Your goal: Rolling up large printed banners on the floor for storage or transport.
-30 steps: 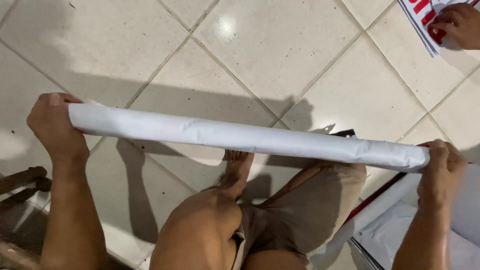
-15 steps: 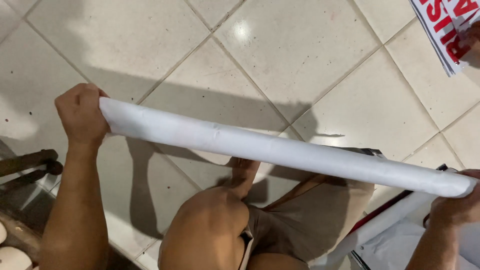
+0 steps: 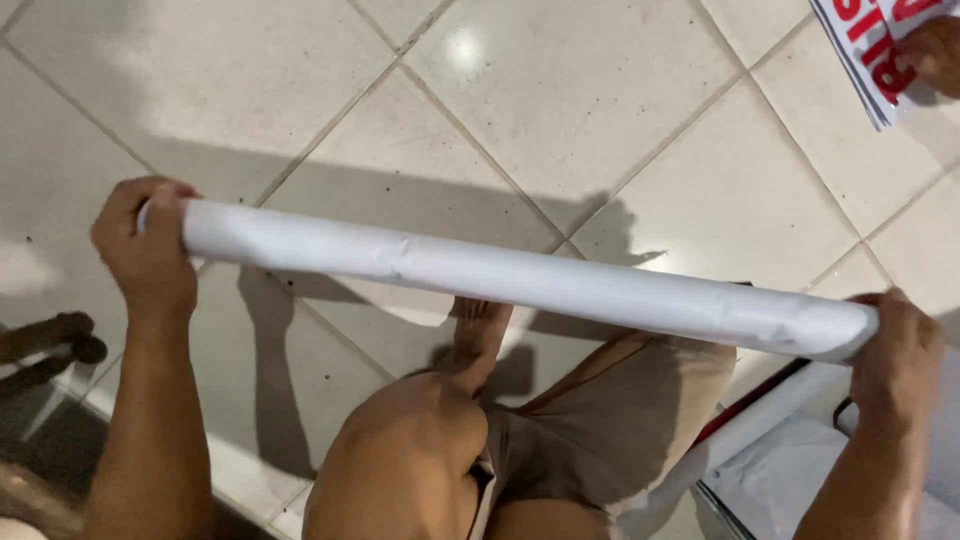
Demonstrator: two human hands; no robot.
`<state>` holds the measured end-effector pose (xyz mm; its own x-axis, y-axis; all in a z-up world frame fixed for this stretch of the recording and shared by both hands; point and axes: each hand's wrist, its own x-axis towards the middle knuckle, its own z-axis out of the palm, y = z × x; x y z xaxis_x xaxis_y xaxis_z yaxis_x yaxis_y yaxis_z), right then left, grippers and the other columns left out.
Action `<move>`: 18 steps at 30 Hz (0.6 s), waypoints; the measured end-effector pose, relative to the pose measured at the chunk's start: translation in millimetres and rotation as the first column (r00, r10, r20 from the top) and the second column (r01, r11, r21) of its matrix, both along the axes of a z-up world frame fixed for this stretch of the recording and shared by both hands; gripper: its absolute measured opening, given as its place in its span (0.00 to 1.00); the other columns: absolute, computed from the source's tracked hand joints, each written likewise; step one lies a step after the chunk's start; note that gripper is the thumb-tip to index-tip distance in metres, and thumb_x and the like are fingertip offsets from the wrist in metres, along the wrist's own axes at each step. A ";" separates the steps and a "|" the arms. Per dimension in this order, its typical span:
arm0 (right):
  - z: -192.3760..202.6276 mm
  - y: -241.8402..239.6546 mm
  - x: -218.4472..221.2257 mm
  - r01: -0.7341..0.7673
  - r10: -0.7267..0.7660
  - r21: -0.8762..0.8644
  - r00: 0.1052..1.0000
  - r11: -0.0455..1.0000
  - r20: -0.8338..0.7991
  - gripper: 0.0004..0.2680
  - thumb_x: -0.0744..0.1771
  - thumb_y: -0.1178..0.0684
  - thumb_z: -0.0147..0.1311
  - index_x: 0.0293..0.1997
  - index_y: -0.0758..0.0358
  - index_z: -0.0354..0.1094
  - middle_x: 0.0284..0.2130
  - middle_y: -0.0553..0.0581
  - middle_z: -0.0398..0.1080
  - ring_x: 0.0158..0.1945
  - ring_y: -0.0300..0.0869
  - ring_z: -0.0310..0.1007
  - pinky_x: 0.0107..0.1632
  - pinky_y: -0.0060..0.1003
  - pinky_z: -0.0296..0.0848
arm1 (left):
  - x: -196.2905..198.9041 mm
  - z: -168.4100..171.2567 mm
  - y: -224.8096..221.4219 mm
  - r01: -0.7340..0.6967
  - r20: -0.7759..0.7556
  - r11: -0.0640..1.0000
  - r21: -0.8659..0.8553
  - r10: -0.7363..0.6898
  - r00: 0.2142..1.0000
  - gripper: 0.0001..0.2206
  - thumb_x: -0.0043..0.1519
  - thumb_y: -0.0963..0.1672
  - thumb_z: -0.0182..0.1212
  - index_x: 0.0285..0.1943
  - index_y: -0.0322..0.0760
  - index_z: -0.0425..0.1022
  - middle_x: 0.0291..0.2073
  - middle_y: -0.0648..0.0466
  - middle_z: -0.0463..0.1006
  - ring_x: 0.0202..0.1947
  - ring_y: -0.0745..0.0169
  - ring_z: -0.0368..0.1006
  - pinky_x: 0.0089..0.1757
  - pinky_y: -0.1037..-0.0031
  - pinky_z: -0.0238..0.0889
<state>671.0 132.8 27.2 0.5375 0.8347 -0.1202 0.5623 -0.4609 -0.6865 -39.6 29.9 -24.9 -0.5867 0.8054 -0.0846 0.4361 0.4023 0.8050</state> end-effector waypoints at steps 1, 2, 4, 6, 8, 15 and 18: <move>20.6 -0.7 -19.7 -0.196 0.233 -0.236 0.962 0.952 0.140 0.19 0.75 0.42 0.35 0.45 0.63 0.75 0.33 0.60 0.69 0.41 0.50 0.66 0.38 0.47 0.59 | -3.3 -9.8 -3.5 0.016 -0.054 0.970 0.243 -0.003 0.999 0.10 0.71 0.38 0.49 0.40 0.28 0.75 0.35 0.46 0.75 0.39 0.54 0.70 0.40 0.63 0.62; -0.9 -6.8 -0.1 -0.188 0.227 -0.237 0.962 0.953 0.150 0.19 0.75 0.42 0.35 0.45 0.63 0.75 0.33 0.60 0.69 0.41 0.50 0.66 0.38 0.47 0.59 | 5.7 3.5 6.9 0.019 -0.044 0.969 0.245 -0.009 0.999 0.10 0.71 0.38 0.49 0.40 0.28 0.75 0.35 0.46 0.75 0.39 0.54 0.70 0.40 0.63 0.62; -44.6 -16.8 36.9 -0.152 0.220 0.542 0.974 0.826 -0.062 0.14 0.76 0.51 0.43 0.39 0.71 0.68 0.30 0.60 0.68 0.35 0.52 0.76 0.36 0.45 0.76 | 20.6 32.4 20.7 -0.200 0.021 0.867 -0.457 0.236 0.972 0.14 0.69 0.47 0.51 0.34 0.37 0.75 0.28 0.54 0.68 0.33 0.59 0.63 0.28 0.61 0.52; -41.6 -12.8 47.6 -0.062 0.122 0.410 0.985 0.910 -0.123 0.13 0.74 0.48 0.45 0.37 0.64 0.68 0.28 0.55 0.67 0.34 0.46 0.72 0.34 0.41 0.68 | -22.0 -5.5 -6.6 -0.013 -0.453 0.904 -0.426 -0.201 0.868 0.09 0.53 0.48 0.58 0.38 0.45 0.80 0.32 0.58 0.76 0.35 0.62 0.72 0.31 0.68 0.60; -24.7 -8.6 34.3 0.053 -0.007 0.274 0.986 0.960 -0.169 0.12 0.73 0.45 0.46 0.35 0.58 0.68 0.27 0.49 0.66 0.32 0.39 0.68 0.31 0.37 0.60 | -51.0 -21.0 -18.6 0.203 -0.757 0.850 -0.486 -0.526 0.387 0.21 0.38 0.47 0.66 0.43 0.52 0.86 0.36 0.60 0.84 0.37 0.63 0.81 0.35 0.74 0.69; -26.2 -7.3 61.0 -0.455 0.414 0.068 0.855 0.888 0.313 0.14 0.61 0.58 0.47 0.48 0.73 0.74 0.39 0.63 0.71 0.41 0.47 0.67 0.41 0.39 0.63 | -10.5 30.5 -11.3 0.176 -0.215 0.967 -0.186 -0.215 0.953 0.08 0.67 0.37 0.51 0.48 0.26 0.75 0.42 0.44 0.70 0.46 0.48 0.67 0.46 0.61 0.57; 3.5 -10.8 12.4 -0.347 0.383 -0.171 0.883 0.922 0.272 0.14 0.59 0.56 0.47 0.46 0.67 0.73 0.38 0.58 0.70 0.45 0.44 0.66 0.41 0.38 0.62 | -21.3 9.9 -0.2 0.253 -0.319 0.944 -0.211 -0.311 0.895 0.20 0.54 0.30 0.52 0.57 0.20 0.70 0.51 0.32 0.69 0.49 0.36 0.67 0.41 0.56 0.59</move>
<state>683.4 122.0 30.8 0.2227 0.9687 -0.1100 0.8738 -0.2484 -0.4180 -60.8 29.7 -14.9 -0.3529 0.9337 -0.0610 0.7872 0.3315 0.5200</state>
